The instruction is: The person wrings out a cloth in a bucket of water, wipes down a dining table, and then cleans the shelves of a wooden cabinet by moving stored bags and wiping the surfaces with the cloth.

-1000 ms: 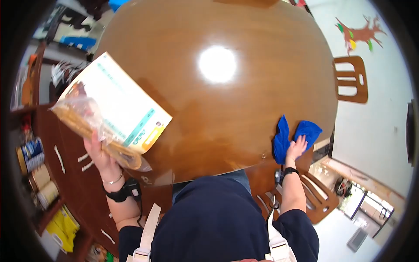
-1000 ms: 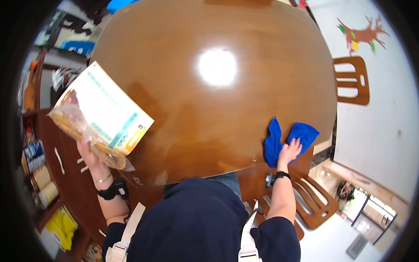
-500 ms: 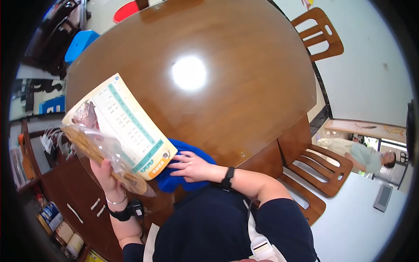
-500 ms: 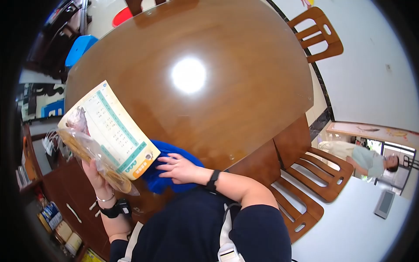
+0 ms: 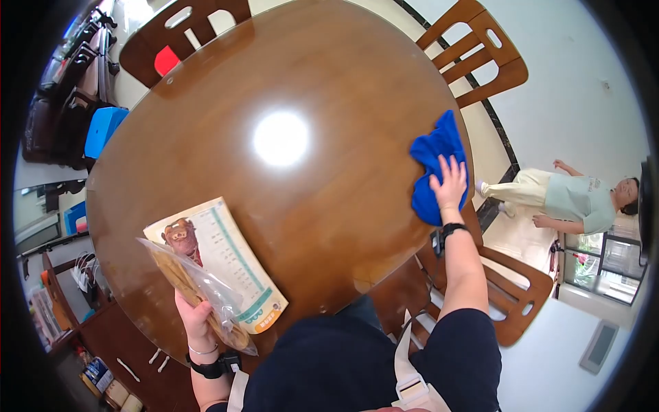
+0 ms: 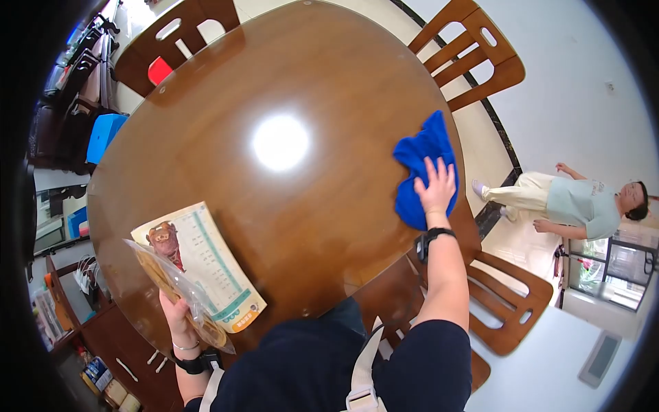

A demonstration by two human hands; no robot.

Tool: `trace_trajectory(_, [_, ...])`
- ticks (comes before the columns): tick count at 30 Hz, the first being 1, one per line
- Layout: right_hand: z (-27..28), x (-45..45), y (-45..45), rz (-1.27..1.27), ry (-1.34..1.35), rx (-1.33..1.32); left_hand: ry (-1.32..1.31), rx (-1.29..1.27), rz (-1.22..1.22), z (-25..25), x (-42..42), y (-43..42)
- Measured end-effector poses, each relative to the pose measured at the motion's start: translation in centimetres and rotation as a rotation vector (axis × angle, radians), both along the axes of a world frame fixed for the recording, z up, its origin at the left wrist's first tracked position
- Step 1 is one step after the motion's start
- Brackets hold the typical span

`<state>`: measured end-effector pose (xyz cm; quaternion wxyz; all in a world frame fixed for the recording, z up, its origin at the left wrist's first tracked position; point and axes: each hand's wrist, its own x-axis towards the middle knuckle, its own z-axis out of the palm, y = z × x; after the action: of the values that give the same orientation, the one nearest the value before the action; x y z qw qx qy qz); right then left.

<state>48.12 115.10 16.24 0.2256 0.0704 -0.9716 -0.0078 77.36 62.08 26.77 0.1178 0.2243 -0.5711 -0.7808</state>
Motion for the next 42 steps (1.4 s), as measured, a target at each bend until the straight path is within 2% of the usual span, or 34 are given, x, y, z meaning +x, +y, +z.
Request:
trace_trajectory(2, [-0.5,-4.1,3.0,-0.064,0.037,0.055,-0.015,0.019,-0.005,0.8,-1.6,1.1])
trace_trajectory(5, [-0.2,-6.6,4.0,-0.097,0.048,0.000,-0.100,0.046,-0.140,1.5,-2.7,0.3])
trace_trajectory(8, [-0.7,-9.5,6.5,-0.194,-0.215,-0.472,-0.080,-0.057,-0.242,3.4,-6.5,2.4])
trace_trajectory(9, [1.8,-9.2,5.2,-0.254,-0.383,-0.499,-0.080,-0.031,-0.276,4.1,-7.5,3.2])
trace_trajectory(14, [0.7,-8.2,6.5,-0.324,-0.273,-0.423,-0.090,-0.005,-0.345,4.2,-9.5,5.0])
trace_trajectory(16, [1.0,-5.6,7.1,-0.192,-0.206,-0.536,-0.098,-0.009,-0.334,3.8,-9.0,4.8])
trace_trajectory(18, [-0.5,-2.3,8.4,-0.217,-0.200,-0.610,-0.107,-0.005,-0.315,3.0,-7.9,3.8])
trace_trajectory(22, [-2.7,2.9,9.5,-0.311,-0.126,-0.541,-0.023,-0.076,-0.234,1.4,-6.0,2.8])
trace_trajectory(24, [-3.4,5.6,6.8,-0.282,0.089,-0.252,0.021,0.006,-0.102,2.1,-5.0,2.8])
trace_trajectory(25, [-4.1,6.2,7.2,-0.245,0.082,-0.119,0.022,-0.014,-0.092,2.0,-4.6,2.9])
trace_trajectory(26, [-3.8,7.3,6.6,-0.324,-0.046,-0.006,0.022,-0.022,-0.050,2.0,-3.9,2.8])
trace_trajectory(27, [-2.8,8.2,5.5,-0.313,-0.141,-0.034,0.019,-0.015,-0.033,2.0,-3.1,2.6])
trace_trajectory(28, [-2.0,8.9,4.9,-0.259,-0.191,0.091,0.017,-0.009,-0.012,2.2,-2.2,2.6])
trace_trajectory(32, [-1.0,5.4,4.1,0.088,-0.280,0.073,0.009,-0.127,0.247,4.6,0.6,5.3])
trace_trajectory(35, [-3.6,-6.6,3.0,0.335,-0.108,0.054,0.066,-0.245,0.472,6.4,2.3,8.5])
trace_trajectory(37, [-5.3,-15.5,-0.3,0.406,-0.012,0.074,0.135,-0.349,0.608,7.0,3.6,11.2])
trace_trajectory(40, [-6.0,-21.8,-7.5,0.589,0.021,0.035,0.225,-0.418,0.918,7.9,2.8,17.1])
trace_trajectory(42, [-6.4,-23.5,-12.1,0.831,0.022,-0.012,0.227,-0.486,1.011,8.2,3.0,19.9])
